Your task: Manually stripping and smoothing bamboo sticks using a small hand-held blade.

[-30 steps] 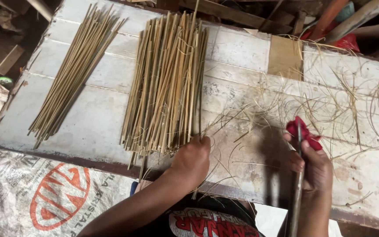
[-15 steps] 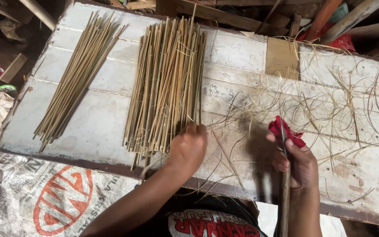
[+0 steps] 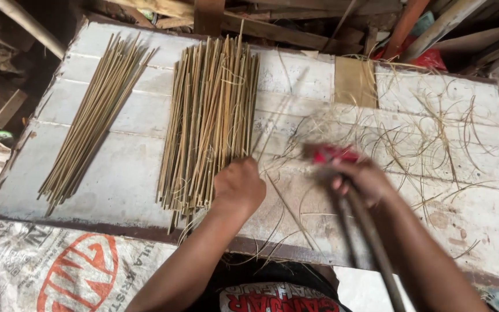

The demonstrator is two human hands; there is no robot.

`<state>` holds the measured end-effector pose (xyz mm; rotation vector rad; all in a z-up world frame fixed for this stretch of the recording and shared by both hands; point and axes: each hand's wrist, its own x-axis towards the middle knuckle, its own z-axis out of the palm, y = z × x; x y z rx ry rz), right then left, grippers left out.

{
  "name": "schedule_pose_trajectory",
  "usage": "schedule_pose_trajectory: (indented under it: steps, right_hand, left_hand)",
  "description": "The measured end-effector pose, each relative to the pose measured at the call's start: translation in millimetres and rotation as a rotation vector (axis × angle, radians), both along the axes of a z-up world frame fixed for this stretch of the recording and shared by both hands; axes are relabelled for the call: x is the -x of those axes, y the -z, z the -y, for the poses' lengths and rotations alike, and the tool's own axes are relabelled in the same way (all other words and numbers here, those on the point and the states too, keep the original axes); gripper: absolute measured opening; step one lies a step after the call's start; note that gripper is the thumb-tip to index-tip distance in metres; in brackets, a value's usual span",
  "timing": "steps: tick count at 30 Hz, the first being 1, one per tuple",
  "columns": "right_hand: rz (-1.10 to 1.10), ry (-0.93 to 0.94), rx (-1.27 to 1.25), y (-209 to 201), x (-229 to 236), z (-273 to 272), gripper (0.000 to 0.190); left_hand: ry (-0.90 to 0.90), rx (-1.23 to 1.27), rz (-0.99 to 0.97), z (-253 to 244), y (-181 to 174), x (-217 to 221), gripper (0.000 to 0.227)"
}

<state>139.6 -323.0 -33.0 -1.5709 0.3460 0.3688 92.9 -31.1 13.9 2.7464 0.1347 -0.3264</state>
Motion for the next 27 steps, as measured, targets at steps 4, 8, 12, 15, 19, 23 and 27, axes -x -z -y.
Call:
schedule_pose_trajectory:
  steps: [4,8,12,15,19,23,27]
  right_hand:
    - [0.113,0.026,0.206,-35,-89,51,0.016]
    - [0.011,0.393,0.218,-143,-114,24,0.022]
    - [0.219,0.481,0.000,-159,-118,43,0.023]
    - [0.127,0.362,0.189,-171,-91,33,0.032]
    - [0.071,0.216,0.361,-134,-24,17,0.028]
    - [0.225,-0.226,-0.349,-91,39,-9,0.071]
    - [0.255,-0.055,-0.637,-61,85,-4,0.058]
  left_hand:
    - [0.007,0.137,-0.046,-20,-39,12,0.029]
    - [0.035,0.286,0.264,-22,-48,27,0.008]
    - [0.169,0.540,0.207,-24,-59,43,0.011]
    - [0.185,0.664,0.083,-28,-54,51,0.012]
    - [0.192,0.726,0.248,-35,-29,60,0.027]
    - [0.154,0.656,0.026,-27,-26,74,0.025]
    - [0.246,0.446,-0.358,-2,-56,77,0.046]
